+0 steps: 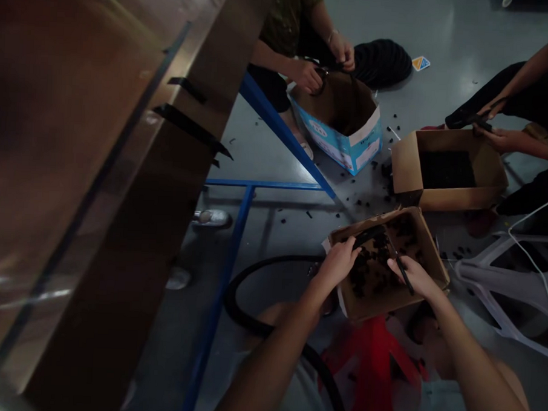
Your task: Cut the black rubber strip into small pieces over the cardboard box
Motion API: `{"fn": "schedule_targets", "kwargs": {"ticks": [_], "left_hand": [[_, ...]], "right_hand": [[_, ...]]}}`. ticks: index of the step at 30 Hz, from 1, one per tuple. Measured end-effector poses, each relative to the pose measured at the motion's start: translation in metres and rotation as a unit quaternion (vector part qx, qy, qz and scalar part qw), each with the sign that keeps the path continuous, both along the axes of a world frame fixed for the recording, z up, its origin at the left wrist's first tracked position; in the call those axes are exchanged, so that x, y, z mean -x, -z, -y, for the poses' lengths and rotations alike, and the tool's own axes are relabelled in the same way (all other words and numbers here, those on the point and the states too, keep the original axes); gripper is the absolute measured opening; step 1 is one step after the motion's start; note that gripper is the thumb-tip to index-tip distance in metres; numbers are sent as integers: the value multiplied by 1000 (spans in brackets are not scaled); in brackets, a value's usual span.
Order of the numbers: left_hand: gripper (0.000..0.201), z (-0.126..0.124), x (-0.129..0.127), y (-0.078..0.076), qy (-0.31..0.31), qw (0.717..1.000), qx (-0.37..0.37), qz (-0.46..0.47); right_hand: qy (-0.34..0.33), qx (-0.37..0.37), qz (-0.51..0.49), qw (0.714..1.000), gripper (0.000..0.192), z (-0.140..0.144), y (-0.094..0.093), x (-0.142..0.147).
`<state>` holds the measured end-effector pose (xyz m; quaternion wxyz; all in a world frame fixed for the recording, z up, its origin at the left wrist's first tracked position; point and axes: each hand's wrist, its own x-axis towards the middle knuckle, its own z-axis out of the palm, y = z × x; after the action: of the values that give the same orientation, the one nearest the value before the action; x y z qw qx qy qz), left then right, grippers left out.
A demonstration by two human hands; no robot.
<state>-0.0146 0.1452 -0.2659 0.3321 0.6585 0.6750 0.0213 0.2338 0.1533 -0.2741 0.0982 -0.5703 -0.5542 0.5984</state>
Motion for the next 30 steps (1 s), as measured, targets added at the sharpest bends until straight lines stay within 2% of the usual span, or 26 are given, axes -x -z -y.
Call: {"fn": "schedule_targets", "kwargs": {"ticks": [5, 9, 16, 21, 25, 30], "left_hand": [[41, 6, -9, -5, 74, 993, 81, 37], [52, 5, -15, -10, 89, 992, 76, 52], [53, 2, -11, -10, 85, 991, 74, 68], [51, 3, -10, -7, 94, 991, 72, 58], [53, 3, -11, -7, 98, 991, 70, 54], [52, 3, -12, -8, 106, 991, 75, 43]], "right_hand": [[48, 28, 19, 998, 72, -1, -4, -1], [64, 36, 19, 997, 75, -4, -6, -1], [8, -7, 35, 999, 64, -2, 11, 2], [-4, -12, 40, 999, 62, 0, 24, -1], [-15, -21, 51, 998, 61, 0, 25, -4], [-27, -29, 55, 998, 61, -2, 17, -3]]}}
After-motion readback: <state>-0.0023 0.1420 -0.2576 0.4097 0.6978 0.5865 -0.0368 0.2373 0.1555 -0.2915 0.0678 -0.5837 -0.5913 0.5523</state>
